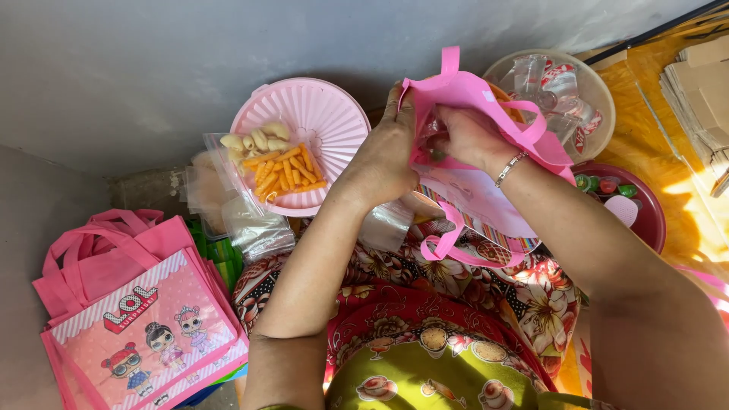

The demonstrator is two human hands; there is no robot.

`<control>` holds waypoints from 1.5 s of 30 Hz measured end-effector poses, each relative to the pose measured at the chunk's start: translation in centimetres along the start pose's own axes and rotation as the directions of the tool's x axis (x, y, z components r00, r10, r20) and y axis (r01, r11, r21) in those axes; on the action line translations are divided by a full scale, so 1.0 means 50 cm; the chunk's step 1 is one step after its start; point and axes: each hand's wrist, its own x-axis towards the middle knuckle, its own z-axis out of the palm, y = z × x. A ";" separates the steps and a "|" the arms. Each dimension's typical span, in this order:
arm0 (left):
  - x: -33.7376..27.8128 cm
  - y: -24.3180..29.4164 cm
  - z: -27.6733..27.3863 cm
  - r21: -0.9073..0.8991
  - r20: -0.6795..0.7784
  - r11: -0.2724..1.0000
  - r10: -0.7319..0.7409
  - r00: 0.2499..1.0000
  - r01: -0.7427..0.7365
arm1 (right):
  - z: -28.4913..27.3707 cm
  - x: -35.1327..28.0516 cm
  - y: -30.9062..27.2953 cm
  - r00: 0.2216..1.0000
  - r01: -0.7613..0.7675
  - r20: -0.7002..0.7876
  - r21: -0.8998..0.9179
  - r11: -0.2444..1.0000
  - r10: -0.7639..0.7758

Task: Assembling gift bags by filling them with snacks and small toys.

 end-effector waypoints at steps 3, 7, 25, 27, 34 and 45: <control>-0.001 -0.002 -0.002 -0.010 -0.017 1.000 -0.012 1.000 0.012 | -0.003 -0.003 -0.004 0.993 0.117 -0.032 0.001 0.993 -0.117; 0.000 -0.018 0.005 -0.046 -0.064 0.999 0.021 0.998 -0.024 | 0.001 -0.005 0.016 0.970 0.215 -0.123 0.026 0.976 -0.210; -0.026 -0.025 0.012 -0.122 -0.153 0.991 0.041 0.987 -0.060 | -0.153 -0.157 -0.080 0.992 0.105 0.090 -0.187 0.977 -0.089; -0.028 -0.030 0.018 -0.132 -0.135 0.990 0.021 0.991 -0.039 | -0.164 -0.191 -0.091 0.981 0.066 0.194 -0.202 0.977 -0.027; -0.001 -0.082 0.063 0.021 -0.301 0.984 0.174 0.938 -0.176 | -0.206 -0.176 -0.292 0.811 0.552 -0.096 -0.203 0.809 -0.578; -0.044 -0.155 0.012 -0.018 -0.374 0.996 0.072 0.924 -0.085 | 0.112 0.126 -0.460 0.840 0.497 0.412 -0.324 0.805 -0.353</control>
